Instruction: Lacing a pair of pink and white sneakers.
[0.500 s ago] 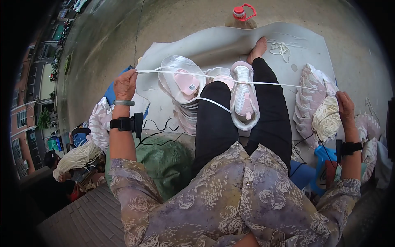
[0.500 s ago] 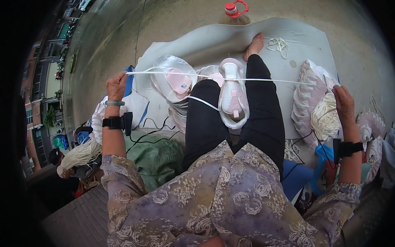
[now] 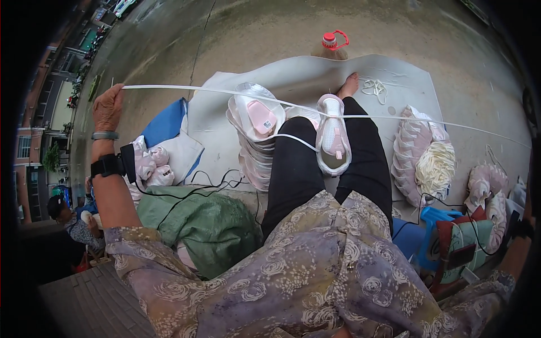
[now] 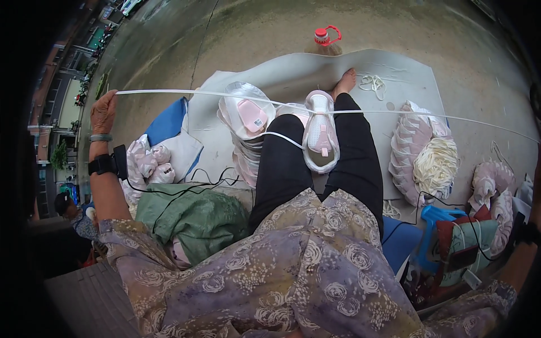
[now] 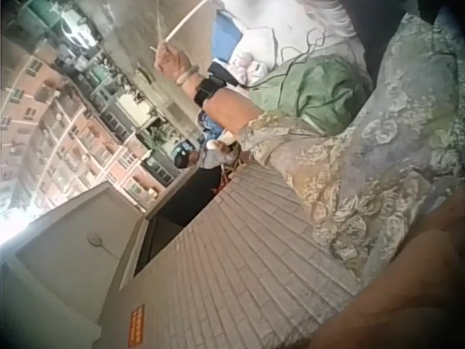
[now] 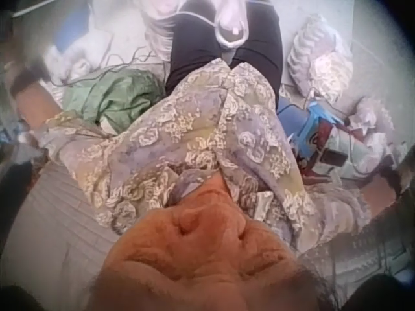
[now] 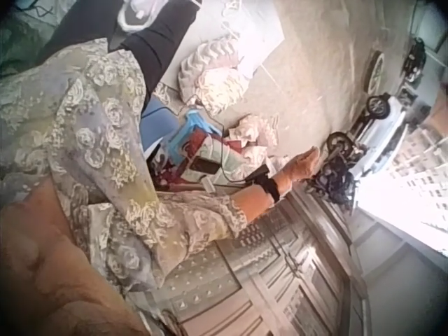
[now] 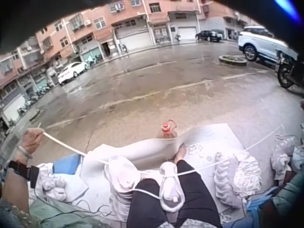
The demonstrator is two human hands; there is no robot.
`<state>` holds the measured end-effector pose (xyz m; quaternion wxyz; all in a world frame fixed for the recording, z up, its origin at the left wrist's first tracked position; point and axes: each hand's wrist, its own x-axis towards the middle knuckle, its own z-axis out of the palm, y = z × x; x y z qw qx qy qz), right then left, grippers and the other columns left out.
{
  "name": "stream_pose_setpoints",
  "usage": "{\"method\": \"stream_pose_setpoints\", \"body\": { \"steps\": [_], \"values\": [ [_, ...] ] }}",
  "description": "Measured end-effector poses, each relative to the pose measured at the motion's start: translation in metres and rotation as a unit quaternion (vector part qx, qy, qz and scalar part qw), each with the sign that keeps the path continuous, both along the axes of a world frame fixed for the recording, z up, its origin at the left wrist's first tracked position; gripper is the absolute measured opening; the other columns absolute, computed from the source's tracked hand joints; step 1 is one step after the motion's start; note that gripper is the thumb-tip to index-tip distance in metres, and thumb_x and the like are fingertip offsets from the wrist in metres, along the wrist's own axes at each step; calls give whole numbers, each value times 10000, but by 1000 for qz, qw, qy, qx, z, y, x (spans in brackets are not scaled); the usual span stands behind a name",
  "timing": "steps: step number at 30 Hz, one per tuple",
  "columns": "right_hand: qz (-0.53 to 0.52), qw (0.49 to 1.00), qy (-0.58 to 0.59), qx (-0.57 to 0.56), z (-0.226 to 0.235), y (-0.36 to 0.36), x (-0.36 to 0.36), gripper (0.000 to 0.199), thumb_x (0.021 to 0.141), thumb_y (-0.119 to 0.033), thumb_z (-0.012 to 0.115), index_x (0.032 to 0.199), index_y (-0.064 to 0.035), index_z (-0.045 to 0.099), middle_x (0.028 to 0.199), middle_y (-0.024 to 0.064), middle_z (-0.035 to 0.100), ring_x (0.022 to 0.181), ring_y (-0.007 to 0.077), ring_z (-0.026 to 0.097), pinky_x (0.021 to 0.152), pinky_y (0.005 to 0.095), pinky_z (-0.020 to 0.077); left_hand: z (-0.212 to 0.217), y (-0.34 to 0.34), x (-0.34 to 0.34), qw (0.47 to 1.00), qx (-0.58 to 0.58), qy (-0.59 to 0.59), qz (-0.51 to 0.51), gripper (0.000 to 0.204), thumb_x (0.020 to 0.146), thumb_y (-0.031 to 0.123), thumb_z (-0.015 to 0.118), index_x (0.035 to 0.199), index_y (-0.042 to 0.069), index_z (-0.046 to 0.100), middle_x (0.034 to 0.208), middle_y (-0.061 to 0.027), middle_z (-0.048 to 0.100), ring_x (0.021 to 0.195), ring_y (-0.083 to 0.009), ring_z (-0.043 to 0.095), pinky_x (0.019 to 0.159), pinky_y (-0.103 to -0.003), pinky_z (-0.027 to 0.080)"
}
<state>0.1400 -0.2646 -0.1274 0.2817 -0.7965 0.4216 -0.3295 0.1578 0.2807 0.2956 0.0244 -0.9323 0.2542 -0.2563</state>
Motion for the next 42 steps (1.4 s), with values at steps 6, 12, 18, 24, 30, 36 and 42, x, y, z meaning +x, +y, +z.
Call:
{"method": "stream_pose_setpoints", "body": {
  "steps": [6,12,18,24,30,36,42],
  "values": [
    [150,949,185,-206,4,-201,-181,246,919,-213,331,991,-50,500,941,125,589,852,256,577,711,357,470,61,29,-9,998,-1,-57,29,180,831,171,577,973,83,641,883,-121,646,797,-229,634,682,-276,473],
    [185,873,257,-371,244,-295,-352,232,893,-216,414,1033,-62,518,928,120,609,822,251,602,705,361,495,79,43,-3,997,-8,-70,9,196,845,171,561,997,70,632,802,-99,644,677,-159,615,610,-263,467],
    [162,809,189,-533,425,-241,-302,255,866,-218,498,1074,-75,536,915,116,630,791,246,628,698,364,519,109,-1,-14,946,-313,-26,80,193,868,196,536,998,72,606,560,29,511,464,-23,482,390,-173,340],
    [237,703,-96,-663,535,-183,-189,195,867,-172,528,1018,-71,601,990,109,629,908,214,617,730,308,521,156,-170,-27,879,-413,-131,-198,108,834,162,590,884,90,653,576,14,577,442,-37,508,379,-186,403],
    [298,680,-256,-619,584,-23,-137,150,803,-144,604,915,-46,620,840,136,637,752,272,634,626,311,517,186,-336,-78,833,-269,-303,-376,149,779,233,600,844,113,660,734,-104,636,654,-259,626,591,-319,494],
    [331,688,-264,-589,589,3,-134,160,811,-169,594,913,-49,618,825,136,636,703,278,632,600,321,516,187,-377,-108,892,-219,-237,-315,161,773,219,570,810,66,601,635,-185,553,618,-333,584,544,-391,465],
    [267,729,-217,-592,569,-66,-123,208,836,-223,560,913,-39,620,800,128,638,711,229,626,625,302,479,168,-347,-62,809,-329,-207,-441,122,768,152,526,739,54,592,644,-187,550,628,-340,580,541,-395,456]
  ]
}}
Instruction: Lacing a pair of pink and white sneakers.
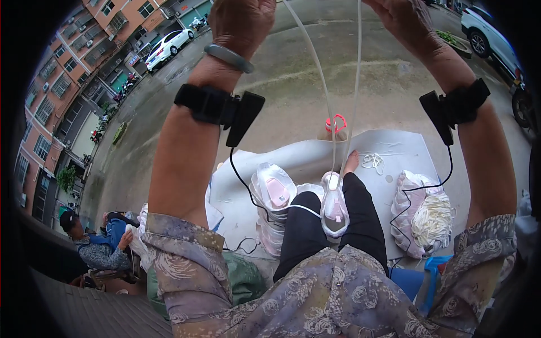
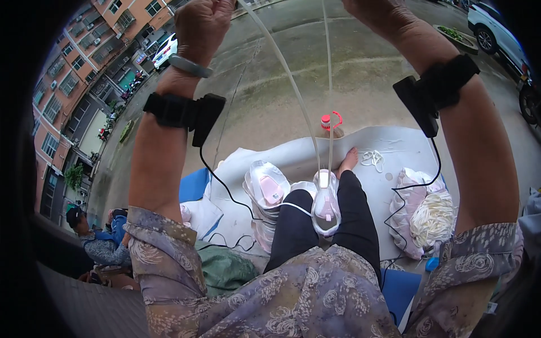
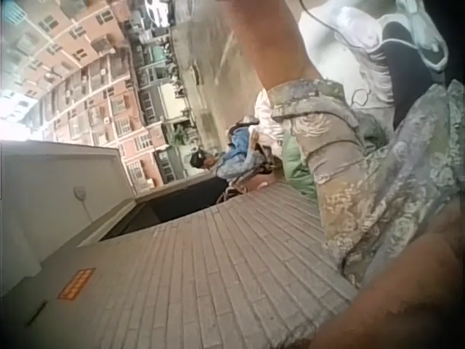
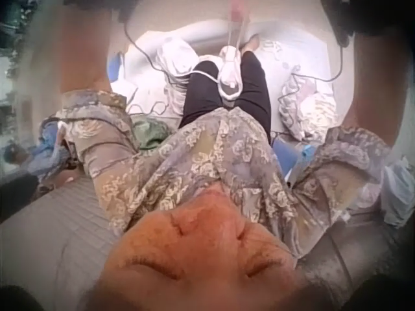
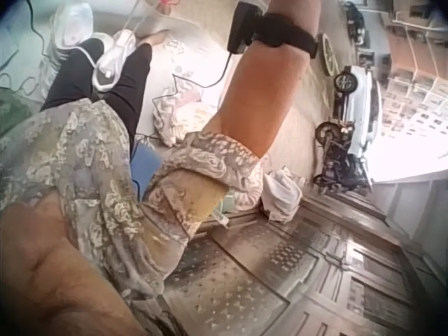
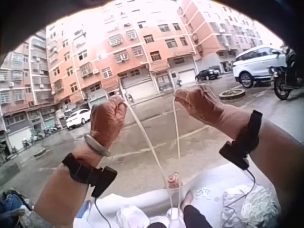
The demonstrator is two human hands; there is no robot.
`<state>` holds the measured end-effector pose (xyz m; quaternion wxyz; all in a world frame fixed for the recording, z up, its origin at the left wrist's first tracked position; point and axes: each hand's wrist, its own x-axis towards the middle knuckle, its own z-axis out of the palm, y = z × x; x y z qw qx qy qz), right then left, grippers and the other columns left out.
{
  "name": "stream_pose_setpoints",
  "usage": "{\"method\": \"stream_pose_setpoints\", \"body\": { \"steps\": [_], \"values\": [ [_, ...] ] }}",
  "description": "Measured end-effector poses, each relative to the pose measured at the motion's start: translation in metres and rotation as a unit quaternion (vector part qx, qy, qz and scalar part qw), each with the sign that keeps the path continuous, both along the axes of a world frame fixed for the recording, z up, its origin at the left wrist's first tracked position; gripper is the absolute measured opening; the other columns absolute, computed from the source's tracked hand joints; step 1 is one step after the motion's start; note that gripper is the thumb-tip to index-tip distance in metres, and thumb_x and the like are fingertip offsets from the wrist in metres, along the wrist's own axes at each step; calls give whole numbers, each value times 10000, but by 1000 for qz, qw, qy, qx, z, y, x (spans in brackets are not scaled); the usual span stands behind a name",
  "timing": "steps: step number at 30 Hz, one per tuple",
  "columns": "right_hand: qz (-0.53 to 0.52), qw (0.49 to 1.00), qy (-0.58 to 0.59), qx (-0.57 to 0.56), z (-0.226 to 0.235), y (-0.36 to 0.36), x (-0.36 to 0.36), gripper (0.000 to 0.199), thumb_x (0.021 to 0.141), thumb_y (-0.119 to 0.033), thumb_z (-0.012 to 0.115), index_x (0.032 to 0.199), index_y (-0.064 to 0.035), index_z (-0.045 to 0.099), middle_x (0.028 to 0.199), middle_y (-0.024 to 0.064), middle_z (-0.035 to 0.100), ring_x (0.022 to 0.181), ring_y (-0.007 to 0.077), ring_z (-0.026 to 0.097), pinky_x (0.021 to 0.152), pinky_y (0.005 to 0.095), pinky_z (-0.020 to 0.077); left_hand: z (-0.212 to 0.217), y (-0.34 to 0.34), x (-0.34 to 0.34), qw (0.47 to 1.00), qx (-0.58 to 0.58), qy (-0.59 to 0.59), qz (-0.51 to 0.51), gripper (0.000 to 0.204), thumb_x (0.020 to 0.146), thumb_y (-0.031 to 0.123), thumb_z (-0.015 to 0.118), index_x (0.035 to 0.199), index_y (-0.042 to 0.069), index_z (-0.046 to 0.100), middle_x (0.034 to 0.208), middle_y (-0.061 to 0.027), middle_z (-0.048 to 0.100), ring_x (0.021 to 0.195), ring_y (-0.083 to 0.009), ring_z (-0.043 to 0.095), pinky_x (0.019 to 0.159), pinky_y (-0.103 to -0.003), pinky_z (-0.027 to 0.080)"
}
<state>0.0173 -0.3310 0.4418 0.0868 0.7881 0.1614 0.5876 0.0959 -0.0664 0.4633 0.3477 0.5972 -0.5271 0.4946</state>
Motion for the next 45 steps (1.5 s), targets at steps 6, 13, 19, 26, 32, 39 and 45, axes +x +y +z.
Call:
{"method": "stream_pose_setpoints", "body": {
  "steps": [6,13,19,26,32,39,45],
  "values": [
    [-183,866,344,312,-157,-121,-33,265,834,-273,530,892,-31,625,757,57,638,710,126,586,663,250,434,-134,131,83,802,291,280,440,176,712,255,609,712,82,638,551,-33,544,492,-123,508,484,-269,403],
    [34,295,457,839,-446,19,-91,43,768,-98,619,776,-77,583,589,-18,520,459,46,465,388,181,383,-403,110,-37,441,41,896,37,157,790,181,633,697,63,588,533,34,469,372,-49,385,349,-186,255],
    [80,212,461,858,-459,95,-65,31,783,-56,592,770,-45,566,681,45,594,541,106,573,476,223,496,-447,49,-74,366,-23,928,-63,157,812,148,605,699,50,556,621,-39,574,441,-83,539,375,-180,423],
    [109,286,451,839,-475,114,-50,6,790,-33,585,790,-27,583,664,13,575,546,51,513,478,169,387,-468,27,-73,372,-29,921,-107,124,836,118,577,744,36,564,663,-46,598,494,-77,559,423,-168,441],
    [120,303,440,837,-473,118,-50,15,790,-43,595,802,-34,596,655,-20,551,567,39,512,481,163,377,-475,26,-72,394,-19,914,-95,128,832,126,588,744,33,584,652,-31,591,469,-60,525,410,-170,414],
    [129,323,440,828,-485,119,-53,27,787,-58,601,785,-32,594,649,-17,547,575,41,508,484,178,376,-478,27,-77,635,142,759,32,118,800,101,588,721,14,575,582,-38,535,460,-91,487,435,-210,386],
    [102,625,461,622,-500,125,-49,81,724,-57,601,788,-11,580,658,72,560,592,148,546,563,267,440,-481,32,-76,742,209,635,49,82,773,77,566,735,6,555,563,-108,486,492,-183,488,488,-286,389]
  ]
}}
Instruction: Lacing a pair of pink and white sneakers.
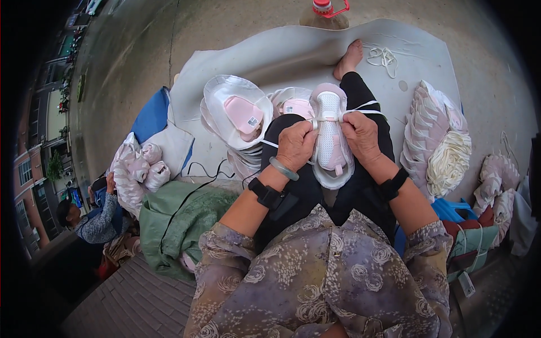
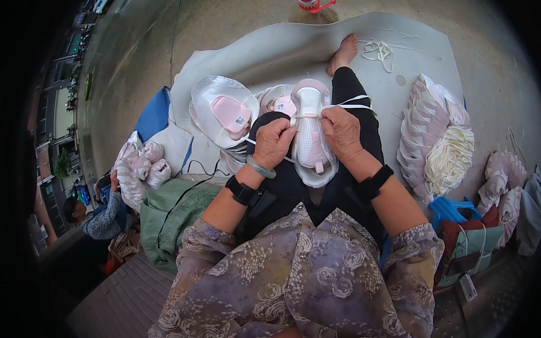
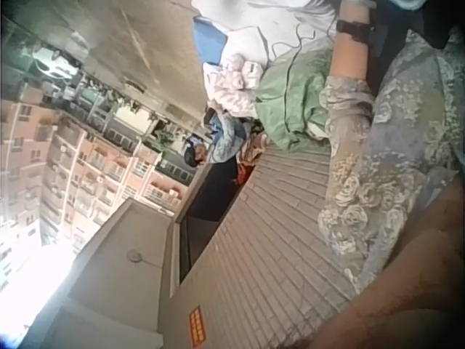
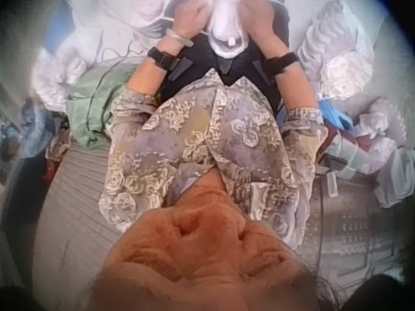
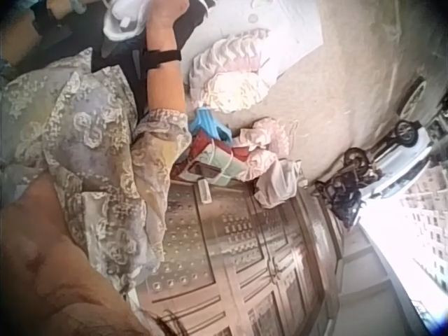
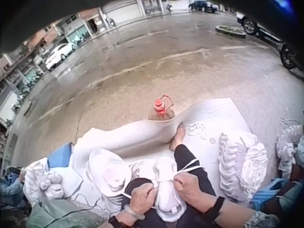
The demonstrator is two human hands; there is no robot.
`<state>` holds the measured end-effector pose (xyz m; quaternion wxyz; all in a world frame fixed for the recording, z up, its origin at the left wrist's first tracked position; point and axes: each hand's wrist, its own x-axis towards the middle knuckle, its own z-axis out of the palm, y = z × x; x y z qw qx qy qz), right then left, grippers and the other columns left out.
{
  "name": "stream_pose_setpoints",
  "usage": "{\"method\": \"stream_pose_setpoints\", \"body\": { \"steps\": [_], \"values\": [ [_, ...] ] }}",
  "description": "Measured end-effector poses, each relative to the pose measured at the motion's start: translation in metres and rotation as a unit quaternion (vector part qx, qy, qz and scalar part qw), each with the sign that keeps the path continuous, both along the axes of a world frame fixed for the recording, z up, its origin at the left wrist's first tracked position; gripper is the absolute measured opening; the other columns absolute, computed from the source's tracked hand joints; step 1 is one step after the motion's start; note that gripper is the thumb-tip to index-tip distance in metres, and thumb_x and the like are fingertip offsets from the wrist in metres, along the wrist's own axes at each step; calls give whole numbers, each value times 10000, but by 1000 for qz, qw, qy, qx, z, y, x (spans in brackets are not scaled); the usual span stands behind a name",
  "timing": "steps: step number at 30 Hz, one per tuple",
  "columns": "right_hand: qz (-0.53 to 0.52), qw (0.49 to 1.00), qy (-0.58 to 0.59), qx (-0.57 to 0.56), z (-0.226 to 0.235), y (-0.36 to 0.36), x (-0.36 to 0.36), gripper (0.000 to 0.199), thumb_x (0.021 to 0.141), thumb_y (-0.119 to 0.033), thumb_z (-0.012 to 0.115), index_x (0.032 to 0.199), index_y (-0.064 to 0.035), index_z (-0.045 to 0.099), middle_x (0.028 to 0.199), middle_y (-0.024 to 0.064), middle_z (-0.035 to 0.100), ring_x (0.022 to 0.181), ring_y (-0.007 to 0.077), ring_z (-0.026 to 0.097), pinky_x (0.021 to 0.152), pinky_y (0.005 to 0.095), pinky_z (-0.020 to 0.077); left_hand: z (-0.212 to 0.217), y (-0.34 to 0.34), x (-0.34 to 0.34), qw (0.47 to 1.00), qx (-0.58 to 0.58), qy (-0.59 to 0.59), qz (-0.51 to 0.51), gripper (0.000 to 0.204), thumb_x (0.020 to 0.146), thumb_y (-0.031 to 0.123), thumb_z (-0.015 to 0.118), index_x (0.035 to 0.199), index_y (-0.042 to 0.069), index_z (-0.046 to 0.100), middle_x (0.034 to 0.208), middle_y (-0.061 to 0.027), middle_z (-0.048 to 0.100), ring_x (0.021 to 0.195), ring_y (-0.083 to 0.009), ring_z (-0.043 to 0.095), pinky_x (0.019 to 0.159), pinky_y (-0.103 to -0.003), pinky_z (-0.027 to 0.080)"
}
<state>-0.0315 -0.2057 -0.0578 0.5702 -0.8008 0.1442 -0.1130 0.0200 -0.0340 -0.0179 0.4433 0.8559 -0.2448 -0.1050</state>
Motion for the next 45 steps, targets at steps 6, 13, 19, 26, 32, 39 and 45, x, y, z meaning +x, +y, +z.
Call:
{"method": "stream_pose_setpoints", "body": {
  "steps": [6,13,19,26,32,39,45],
  "values": [
    [18,999,39,21,-2,0,2,106,704,-67,611,748,-2,540,644,91,556,575,169,543,566,271,440,-11,-9,10,999,22,5,39,125,782,119,557,749,3,522,580,-129,493,510,-221,478,517,-326,399],
    [37,977,138,160,22,-14,-7,130,720,-75,637,764,-20,528,595,31,522,542,73,485,509,226,414,-13,-9,14,994,-8,61,85,151,774,136,530,710,8,482,629,-200,523,619,-382,538,561,-424,420],
    [151,957,-116,-219,44,-2,1,133,683,-99,617,815,-86,616,699,52,488,643,208,509,610,317,391,-13,-13,14,997,19,12,80,152,749,123,541,689,-4,483,665,-186,527,652,-371,532,592,-421,422],
    [185,936,-85,-286,44,3,6,232,684,-126,614,913,-90,622,766,56,504,742,212,510,706,341,350,-19,-13,11,998,5,14,64,133,747,123,552,706,2,512,711,-171,534,671,-343,533,602,-395,424],
    [162,956,-61,-237,36,0,4,324,670,-144,629,978,-54,588,816,92,521,772,250,519,691,344,384,-26,-22,26,996,80,0,-26,152,760,160,563,761,15,516,743,-165,556,690,-337,553,609,-399,437],
    [161,966,-50,-198,33,-1,2,340,677,-138,625,1001,-53,567,820,99,522,781,261,528,683,333,397,-5,-9,6,999,30,39,-15,299,726,169,620,935,8,478,783,-170,573,763,-345,566,684,-388,451],
    [159,956,-34,-246,31,2,7,298,691,-152,630,970,-82,554,823,71,536,770,237,533,658,337,364,6,-4,0,990,87,-82,-79,371,710,151,621,1008,-10,469,806,-152,573,766,-316,574,691,-392,457]
  ]
}}
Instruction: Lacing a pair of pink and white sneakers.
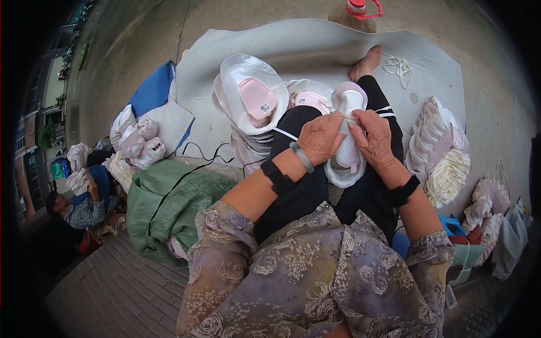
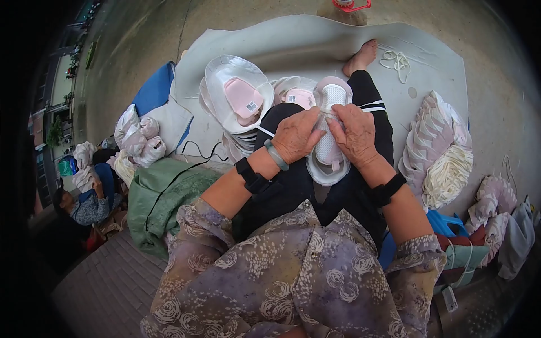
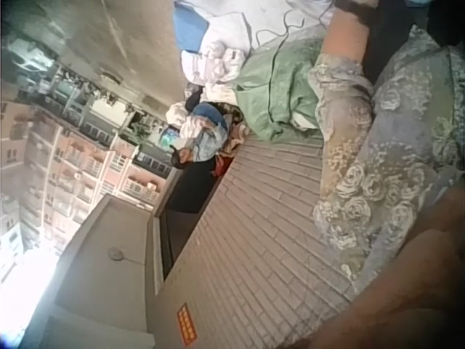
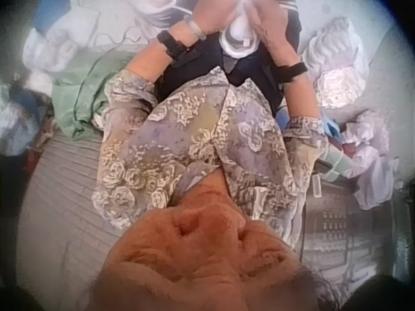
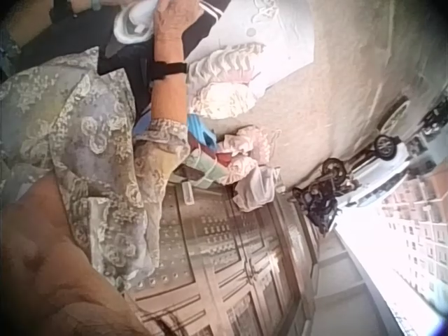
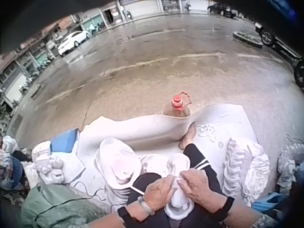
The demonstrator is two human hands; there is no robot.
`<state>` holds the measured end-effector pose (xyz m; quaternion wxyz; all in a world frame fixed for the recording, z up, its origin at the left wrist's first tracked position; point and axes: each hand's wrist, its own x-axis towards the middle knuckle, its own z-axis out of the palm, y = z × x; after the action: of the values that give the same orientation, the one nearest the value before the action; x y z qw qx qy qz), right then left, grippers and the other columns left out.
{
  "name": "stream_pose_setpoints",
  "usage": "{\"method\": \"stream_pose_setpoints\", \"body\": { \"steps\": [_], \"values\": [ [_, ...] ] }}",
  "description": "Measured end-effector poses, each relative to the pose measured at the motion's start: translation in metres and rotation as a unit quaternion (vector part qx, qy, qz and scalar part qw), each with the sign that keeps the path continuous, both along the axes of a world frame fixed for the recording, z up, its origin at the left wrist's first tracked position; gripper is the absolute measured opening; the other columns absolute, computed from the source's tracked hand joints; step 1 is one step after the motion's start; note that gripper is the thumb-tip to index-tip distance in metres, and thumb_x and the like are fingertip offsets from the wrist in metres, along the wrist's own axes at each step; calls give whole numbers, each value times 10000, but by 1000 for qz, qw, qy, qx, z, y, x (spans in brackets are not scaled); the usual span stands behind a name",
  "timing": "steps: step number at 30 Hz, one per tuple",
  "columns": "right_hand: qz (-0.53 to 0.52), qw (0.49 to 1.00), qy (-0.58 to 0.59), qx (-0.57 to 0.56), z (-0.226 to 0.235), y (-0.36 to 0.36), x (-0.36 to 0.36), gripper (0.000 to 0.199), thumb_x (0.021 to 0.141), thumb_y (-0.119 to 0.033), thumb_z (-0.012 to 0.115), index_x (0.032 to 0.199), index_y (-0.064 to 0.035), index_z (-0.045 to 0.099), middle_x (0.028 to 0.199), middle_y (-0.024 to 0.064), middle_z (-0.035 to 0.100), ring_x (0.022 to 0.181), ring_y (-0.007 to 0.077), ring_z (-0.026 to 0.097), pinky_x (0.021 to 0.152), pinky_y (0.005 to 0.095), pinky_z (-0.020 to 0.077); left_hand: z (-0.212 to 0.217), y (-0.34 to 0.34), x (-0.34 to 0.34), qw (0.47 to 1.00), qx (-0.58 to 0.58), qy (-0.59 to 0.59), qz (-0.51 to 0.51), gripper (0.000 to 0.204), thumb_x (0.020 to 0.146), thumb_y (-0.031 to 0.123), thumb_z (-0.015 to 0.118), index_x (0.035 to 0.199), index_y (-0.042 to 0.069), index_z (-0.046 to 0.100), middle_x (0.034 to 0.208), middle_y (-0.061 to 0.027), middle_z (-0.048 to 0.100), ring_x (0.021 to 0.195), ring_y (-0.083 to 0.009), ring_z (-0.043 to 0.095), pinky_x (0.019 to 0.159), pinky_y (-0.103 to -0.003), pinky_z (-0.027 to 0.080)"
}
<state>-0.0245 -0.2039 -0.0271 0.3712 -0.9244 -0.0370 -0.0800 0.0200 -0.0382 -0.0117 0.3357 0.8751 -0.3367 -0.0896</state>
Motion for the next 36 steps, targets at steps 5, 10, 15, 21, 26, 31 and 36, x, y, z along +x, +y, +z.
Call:
{"method": "stream_pose_setpoints", "body": {
  "steps": [5,10,15,21,26,31,36],
  "values": [
    [-25,999,-9,-44,2,9,2,331,676,-182,665,971,-111,531,803,37,535,759,210,530,684,343,320,6,-6,2,992,122,-40,3,265,684,126,594,888,-1,484,754,-150,576,725,-307,579,643,-400,456],
    [-16,998,-38,-43,4,13,3,298,675,-153,654,944,-137,529,757,29,514,749,207,524,696,354,315,-1,-15,4,982,165,-80,48,176,689,134,562,788,17,475,672,-152,581,644,-323,588,563,-414,457],
    [11,998,-24,-62,3,15,5,181,682,-129,625,849,-147,558,725,17,497,725,196,523,694,355,321,-3,-11,1,983,172,-12,70,153,718,136,529,793,13,477,682,-179,589,636,-348,588,555,-432,456],
    [-7,994,-79,-80,-2,17,3,127,682,-111,627,790,-135,565,690,9,505,687,187,523,719,356,347,4,-7,5,989,145,1,26,155,724,131,519,822,18,479,686,-178,582,651,-359,580,581,-436,457],
    [-24,995,-76,-63,-4,18,2,124,690,-152,640,790,-130,569,687,14,530,683,187,541,789,402,358,7,-2,8,995,102,-2,-21,139,722,119,511,827,29,493,703,-180,576,676,-352,576,607,-439,450],
    [-6,988,-104,-117,11,24,8,61,706,-140,601,734,-123,550,651,38,492,672,211,546,772,425,352,-1,-2,9,998,57,3,-11,118,729,111,499,816,30,503,701,-188,568,687,-363,566,612,-451,438],
    [59,974,-123,-182,24,10,-14,53,709,-98,555,679,-97,512,621,50,462,615,218,519,735,400,352,-11,-5,4,994,63,22,86,142,747,150,495,797,16,498,642,-198,571,643,-370,576,615,-459,452]
  ]
}}
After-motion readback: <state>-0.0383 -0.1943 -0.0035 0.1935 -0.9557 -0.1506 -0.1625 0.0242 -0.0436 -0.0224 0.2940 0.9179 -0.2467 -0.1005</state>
